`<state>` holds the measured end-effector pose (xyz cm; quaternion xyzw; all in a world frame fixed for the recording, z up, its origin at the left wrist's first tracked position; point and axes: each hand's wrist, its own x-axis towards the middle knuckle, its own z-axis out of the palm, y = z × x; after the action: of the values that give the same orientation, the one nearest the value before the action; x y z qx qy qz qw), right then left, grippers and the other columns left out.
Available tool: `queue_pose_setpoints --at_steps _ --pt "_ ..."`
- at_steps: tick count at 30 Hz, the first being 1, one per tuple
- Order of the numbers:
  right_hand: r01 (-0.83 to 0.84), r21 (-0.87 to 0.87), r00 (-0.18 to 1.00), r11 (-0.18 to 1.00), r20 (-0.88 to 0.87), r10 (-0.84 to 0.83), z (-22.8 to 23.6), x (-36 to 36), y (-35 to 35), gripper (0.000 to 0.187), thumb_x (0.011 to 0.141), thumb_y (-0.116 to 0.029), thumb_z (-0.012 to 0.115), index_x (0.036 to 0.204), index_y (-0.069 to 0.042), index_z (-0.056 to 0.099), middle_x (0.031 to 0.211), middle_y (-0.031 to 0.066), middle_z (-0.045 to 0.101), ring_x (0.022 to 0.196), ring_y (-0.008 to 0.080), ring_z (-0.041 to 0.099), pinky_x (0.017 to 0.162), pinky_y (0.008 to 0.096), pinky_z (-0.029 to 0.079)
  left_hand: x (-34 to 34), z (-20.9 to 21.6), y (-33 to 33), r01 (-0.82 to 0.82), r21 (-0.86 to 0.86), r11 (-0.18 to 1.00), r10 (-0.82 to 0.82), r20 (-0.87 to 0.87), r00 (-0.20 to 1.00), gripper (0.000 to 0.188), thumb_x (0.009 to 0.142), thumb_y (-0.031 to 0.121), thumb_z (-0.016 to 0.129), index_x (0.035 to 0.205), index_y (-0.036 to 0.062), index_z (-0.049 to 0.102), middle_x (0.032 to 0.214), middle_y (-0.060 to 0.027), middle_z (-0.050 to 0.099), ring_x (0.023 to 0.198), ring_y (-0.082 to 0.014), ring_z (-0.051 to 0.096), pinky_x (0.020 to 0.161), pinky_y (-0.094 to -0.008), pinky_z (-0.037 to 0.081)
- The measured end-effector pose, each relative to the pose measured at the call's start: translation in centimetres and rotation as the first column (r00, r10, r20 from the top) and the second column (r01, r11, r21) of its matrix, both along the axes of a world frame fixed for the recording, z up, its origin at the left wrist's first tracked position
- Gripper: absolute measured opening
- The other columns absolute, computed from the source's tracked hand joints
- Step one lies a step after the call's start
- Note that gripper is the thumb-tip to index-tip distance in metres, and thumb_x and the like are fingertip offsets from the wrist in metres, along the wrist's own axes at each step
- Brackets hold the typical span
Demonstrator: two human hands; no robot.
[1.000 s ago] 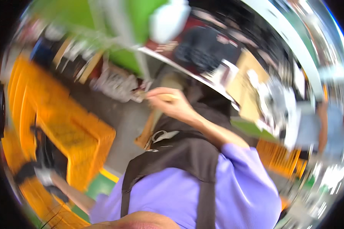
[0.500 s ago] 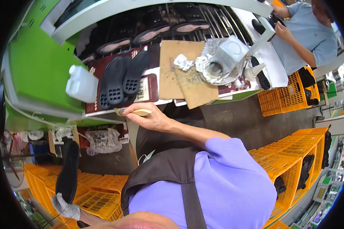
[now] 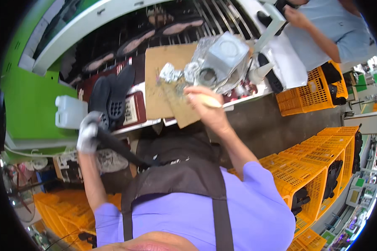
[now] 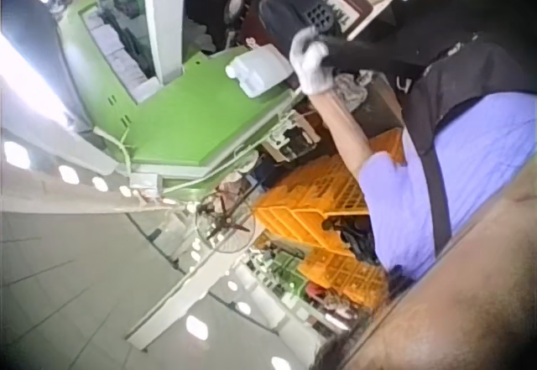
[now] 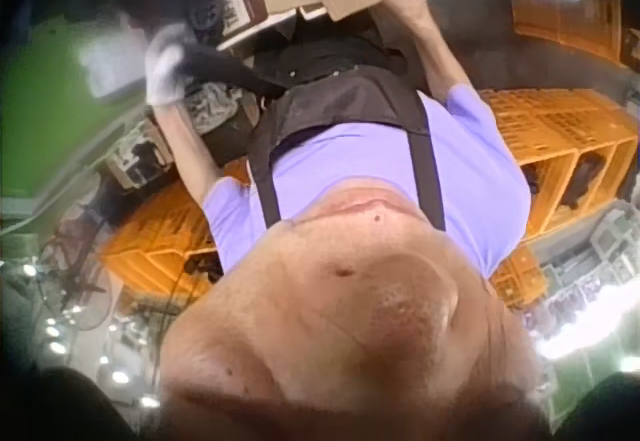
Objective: The person applies a viscous substance to the soles of black shoes using a brush. They repeatedly dip the brush into a container, spread the substance across the textured sole, and place the treated shoes into a yellow crate.
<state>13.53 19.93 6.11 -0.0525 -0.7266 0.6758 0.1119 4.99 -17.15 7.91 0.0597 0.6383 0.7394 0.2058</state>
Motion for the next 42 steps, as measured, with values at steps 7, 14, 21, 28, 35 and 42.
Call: queue_pose_setpoints --at_steps 7,14,21,28,35,42 --pt "0.23 0.25 0.973 0.941 -0.057 -0.223 0.0 -0.6 5.1 0.017 0.085 -0.011 0.06 0.098 0.0 0.065 0.081 0.0006 0.063 0.068 0.004 0.053 0.06 0.0184 0.042 -2.5 -3.5 3.9 0.136 0.193 0.972 -0.206 0.414 0.887 0.038 0.076 0.001 0.062 0.113 0.0005 0.053 0.098 -0.0073 0.062 0.088 -0.0172 0.06 0.081 -0.0317 0.049" --pt "0.107 0.617 0.982 0.779 0.054 -0.178 -1.4 -5.5 6.4 0.017 0.082 -0.016 0.06 0.087 -0.001 0.067 0.068 0.0112 0.064 0.061 0.0163 0.06 0.058 0.0273 0.046 -0.9 -6.0 3.5 0.224 0.309 0.924 -0.329 0.346 0.879 0.051 0.073 0.004 0.063 0.121 -0.0028 0.047 0.112 -0.0143 0.058 0.101 -0.0248 0.057 0.088 -0.0364 0.046" --pt "-0.008 0.783 0.97 0.622 0.158 -0.187 -3.3 -7.9 6.1 0.024 0.082 -0.02 0.059 0.082 0.003 0.066 0.066 0.0093 0.064 0.056 0.0136 0.058 0.056 0.0287 0.045 3.7 -8.8 6.5 0.388 0.491 0.78 -0.568 0.296 0.768 0.053 0.074 0.011 0.063 0.121 -0.0061 0.046 0.118 -0.0221 0.053 0.107 -0.0324 0.055 0.092 -0.0418 0.044" --pt "0.242 0.426 0.94 0.872 0.12 -0.319 -1.8 -6.9 6.3 0.025 0.082 -0.023 0.064 0.079 0.001 0.066 0.059 0.0016 0.059 0.053 0.0061 0.05 0.048 0.022 0.039 3.8 -8.8 7.7 0.248 0.439 0.864 -0.421 0.357 0.834 0.05 0.082 0.036 0.059 0.11 -0.0045 0.051 0.103 -0.0172 0.059 0.09 -0.0271 0.062 0.08 -0.0374 0.05" --pt "0.408 0.204 0.908 0.89 0.011 -0.419 -3.1 -5.0 5.4 0.021 0.084 -0.022 0.065 0.082 -0.001 0.065 0.058 -0.002 0.055 0.05 0.0023 0.046 0.044 0.0168 0.035 -0.9 -8.9 9.1 0.122 0.688 0.716 -0.507 0.391 0.769 0.081 0.086 0.067 0.022 0.128 -0.0002 0.036 0.107 -0.0284 0.054 0.089 -0.0401 0.06 0.079 -0.0473 0.051" --pt "0.358 0.249 0.884 0.9 0.22 -0.412 -3.3 -3.9 5.2 0.026 0.082 -0.026 0.066 0.08 -0.001 0.065 0.06 0.0001 0.058 0.048 0.0038 0.049 0.044 0.0171 0.037 -0.6 -6.9 11.5 0.018 0.491 0.871 -0.273 0.454 0.848 0.079 0.085 0.066 0.028 0.122 -0.0021 0.042 0.1 -0.0251 0.057 0.082 -0.035 0.063 0.073 -0.0451 0.054"
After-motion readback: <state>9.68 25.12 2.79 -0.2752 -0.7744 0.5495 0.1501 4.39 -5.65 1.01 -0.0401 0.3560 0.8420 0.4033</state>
